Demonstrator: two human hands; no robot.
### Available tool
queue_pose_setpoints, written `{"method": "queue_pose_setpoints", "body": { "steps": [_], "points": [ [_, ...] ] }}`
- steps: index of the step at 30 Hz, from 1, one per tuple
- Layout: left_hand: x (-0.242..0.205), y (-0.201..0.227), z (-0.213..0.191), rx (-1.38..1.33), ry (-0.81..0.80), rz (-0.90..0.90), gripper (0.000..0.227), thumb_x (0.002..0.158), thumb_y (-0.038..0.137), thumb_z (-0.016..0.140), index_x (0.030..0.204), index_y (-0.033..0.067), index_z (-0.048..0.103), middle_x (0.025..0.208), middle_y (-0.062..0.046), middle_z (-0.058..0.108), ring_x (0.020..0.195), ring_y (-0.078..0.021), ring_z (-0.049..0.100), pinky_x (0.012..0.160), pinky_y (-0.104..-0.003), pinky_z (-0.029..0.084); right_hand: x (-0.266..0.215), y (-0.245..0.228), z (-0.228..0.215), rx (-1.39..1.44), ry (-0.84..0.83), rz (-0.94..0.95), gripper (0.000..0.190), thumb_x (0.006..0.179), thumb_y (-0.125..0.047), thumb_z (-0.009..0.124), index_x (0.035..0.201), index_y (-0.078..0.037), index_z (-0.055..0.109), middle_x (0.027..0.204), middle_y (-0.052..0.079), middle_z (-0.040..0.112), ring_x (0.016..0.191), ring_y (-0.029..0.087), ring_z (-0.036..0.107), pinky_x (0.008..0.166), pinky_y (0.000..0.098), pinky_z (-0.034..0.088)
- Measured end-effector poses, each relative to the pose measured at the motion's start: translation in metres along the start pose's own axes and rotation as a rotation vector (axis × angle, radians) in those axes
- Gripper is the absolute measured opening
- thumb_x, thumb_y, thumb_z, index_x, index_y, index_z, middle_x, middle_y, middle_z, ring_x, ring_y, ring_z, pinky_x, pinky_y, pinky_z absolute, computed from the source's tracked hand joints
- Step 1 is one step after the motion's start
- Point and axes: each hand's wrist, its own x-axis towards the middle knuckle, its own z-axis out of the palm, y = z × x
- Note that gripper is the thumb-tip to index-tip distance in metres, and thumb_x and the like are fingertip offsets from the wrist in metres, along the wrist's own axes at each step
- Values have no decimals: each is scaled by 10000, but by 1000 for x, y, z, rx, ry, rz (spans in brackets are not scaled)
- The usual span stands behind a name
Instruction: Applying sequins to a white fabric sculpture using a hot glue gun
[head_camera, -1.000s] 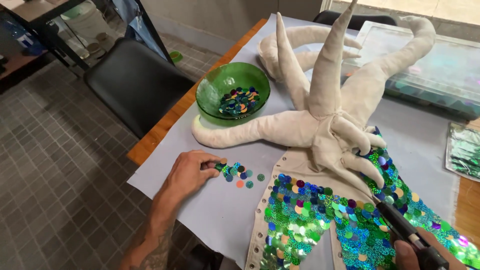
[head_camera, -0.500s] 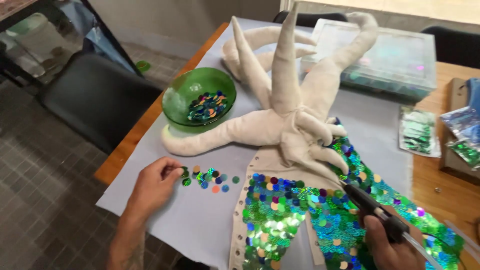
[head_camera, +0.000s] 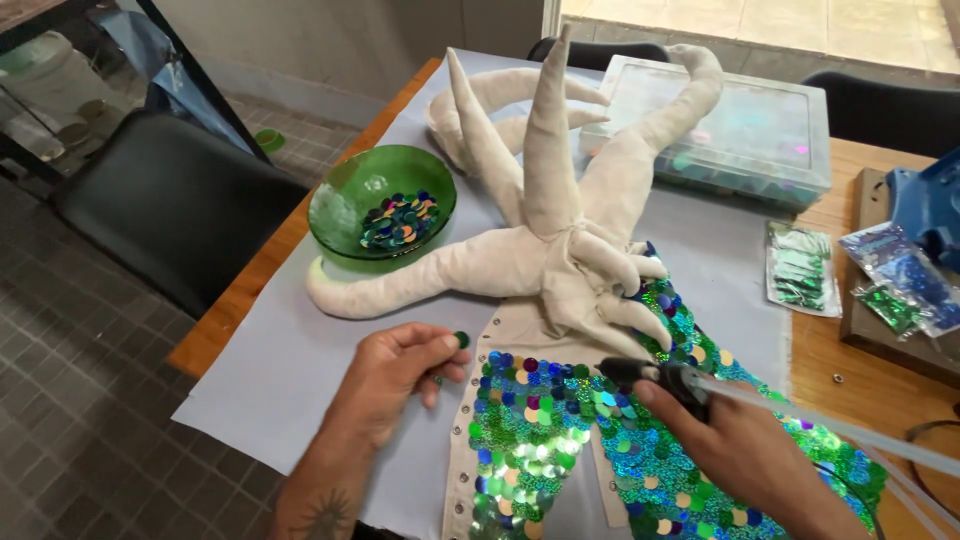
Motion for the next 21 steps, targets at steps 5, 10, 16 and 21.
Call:
{"method": "queue_pose_setpoints", "body": {
  "steps": [5, 10, 16, 21],
  "points": [
    [-1, -6, 36, -64, -70, -5, 129, 863, -42, 739, 976, -101, 718, 872, -278, 787, 599, -210, 652, 421, -254, 437, -2, -19, -17, -4, -39, -13, 586, 955, -661, 512, 838, -101, 640, 734, 111, 686, 647, 232, 635, 640, 338, 438],
    [-1, -9, 57, 140, -104, 97, 118, 840, 16, 794, 938, -48, 776, 714, -189, 770, 535, -153, 603, 470, -239, 494, 5, -17, -18, -16, -60, -31, 559, 953, -655, 489, 910, -169, 761, 737, 92, 669, 697, 222, 645, 668, 330, 441],
    [3, -26, 68, 20, -283, 177, 103, 879, 33, 706, 944, -43, 679, 929, -295, 823, 799, -338, 824, 533, -307, 641, 21, -4, -8, -16, -53, -156, 548, 971, -636, 506, 788, -153, 687, 650, 52, 614, 635, 186, 563, 639, 335, 383],
    [2, -24, 82, 101, -233, 143, 149, 869, 75, 756, 959, -39, 727, 871, -230, 822, 794, -270, 819, 614, -287, 653, 31, 5, -3, -18, -44, -204, 573, 994, -633, 532, 728, -126, 517, 616, 50, 563, 581, 203, 499, 599, 369, 366]
  ]
}}
